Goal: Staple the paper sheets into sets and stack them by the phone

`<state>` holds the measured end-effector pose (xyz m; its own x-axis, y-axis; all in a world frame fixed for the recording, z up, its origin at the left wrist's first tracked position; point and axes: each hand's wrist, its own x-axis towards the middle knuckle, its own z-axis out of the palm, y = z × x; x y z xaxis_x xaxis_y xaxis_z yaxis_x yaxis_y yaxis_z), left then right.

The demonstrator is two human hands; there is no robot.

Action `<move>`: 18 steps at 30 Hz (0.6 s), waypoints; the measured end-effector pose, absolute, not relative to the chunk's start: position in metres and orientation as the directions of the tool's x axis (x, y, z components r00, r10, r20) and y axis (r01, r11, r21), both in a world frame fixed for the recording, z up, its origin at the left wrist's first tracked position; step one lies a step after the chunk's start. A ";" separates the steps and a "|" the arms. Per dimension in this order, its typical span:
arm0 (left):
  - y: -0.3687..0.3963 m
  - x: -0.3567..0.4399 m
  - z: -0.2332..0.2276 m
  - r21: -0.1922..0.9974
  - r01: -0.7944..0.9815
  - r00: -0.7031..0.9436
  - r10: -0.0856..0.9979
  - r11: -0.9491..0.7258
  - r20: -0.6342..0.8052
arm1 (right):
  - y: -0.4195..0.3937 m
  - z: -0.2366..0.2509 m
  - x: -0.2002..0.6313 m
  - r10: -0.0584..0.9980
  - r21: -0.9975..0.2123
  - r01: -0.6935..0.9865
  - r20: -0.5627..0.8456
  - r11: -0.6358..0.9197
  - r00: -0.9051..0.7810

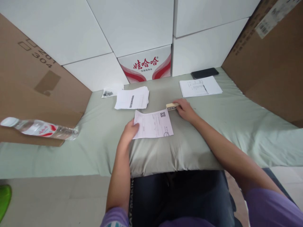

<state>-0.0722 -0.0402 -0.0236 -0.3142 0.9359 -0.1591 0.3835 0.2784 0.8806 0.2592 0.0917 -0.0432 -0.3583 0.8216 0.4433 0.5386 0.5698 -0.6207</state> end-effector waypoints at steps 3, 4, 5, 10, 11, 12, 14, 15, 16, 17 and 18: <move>-0.040 -0.072 -0.022 0.883 0.382 -0.290 0.942 0.273 -0.166 | 0.092 -0.044 0.259 0.818 -0.622 0.531 0.452 0.576 -0.357; -0.040 -0.072 -0.021 0.885 0.377 -0.295 0.941 0.272 -0.163 | 0.092 -0.044 0.259 0.816 -0.621 0.530 0.453 0.577 -0.358; -0.040 -0.071 -0.021 0.887 0.373 -0.303 0.939 0.272 -0.161 | 0.092 -0.044 0.259 0.816 -0.620 0.531 0.453 0.578 -0.359; -0.040 -0.064 -0.015 0.900 0.347 -0.325 0.934 0.265 -0.150 | 0.091 -0.042 0.259 0.823 -0.611 0.551 0.434 0.568 -0.367; -0.040 -0.062 -0.014 0.903 0.338 -0.326 0.933 0.265 -0.151 | 0.091 -0.041 0.259 0.823 -0.609 0.554 0.432 0.567 -0.369; -0.040 -0.060 -0.013 0.905 0.331 -0.330 0.931 0.268 -0.155 | 0.091 -0.041 0.259 0.823 -0.608 0.555 0.432 0.567 -0.368; -0.041 -0.057 -0.009 0.910 0.308 -0.343 0.924 0.277 -0.165 | 0.091 -0.041 0.259 0.823 -0.607 0.556 0.436 0.568 -0.365; -0.041 -0.056 -0.006 0.915 0.288 -0.351 0.920 0.282 -0.173 | 0.091 -0.041 0.259 0.822 -0.607 0.555 0.440 0.569 -0.363; -0.042 -0.055 -0.003 0.921 0.261 -0.359 0.915 0.289 -0.185 | 0.091 -0.041 0.259 0.821 -0.608 0.552 0.441 0.571 -0.363; -0.043 -0.053 0.001 0.928 0.227 -0.366 0.908 0.297 -0.201 | 0.091 -0.041 0.259 0.820 -0.609 0.549 0.442 0.573 -0.365; -0.044 -0.052 0.006 0.933 0.189 -0.372 0.902 0.306 -0.220 | 0.091 -0.042 0.259 0.819 -0.611 0.545 0.441 0.574 -0.368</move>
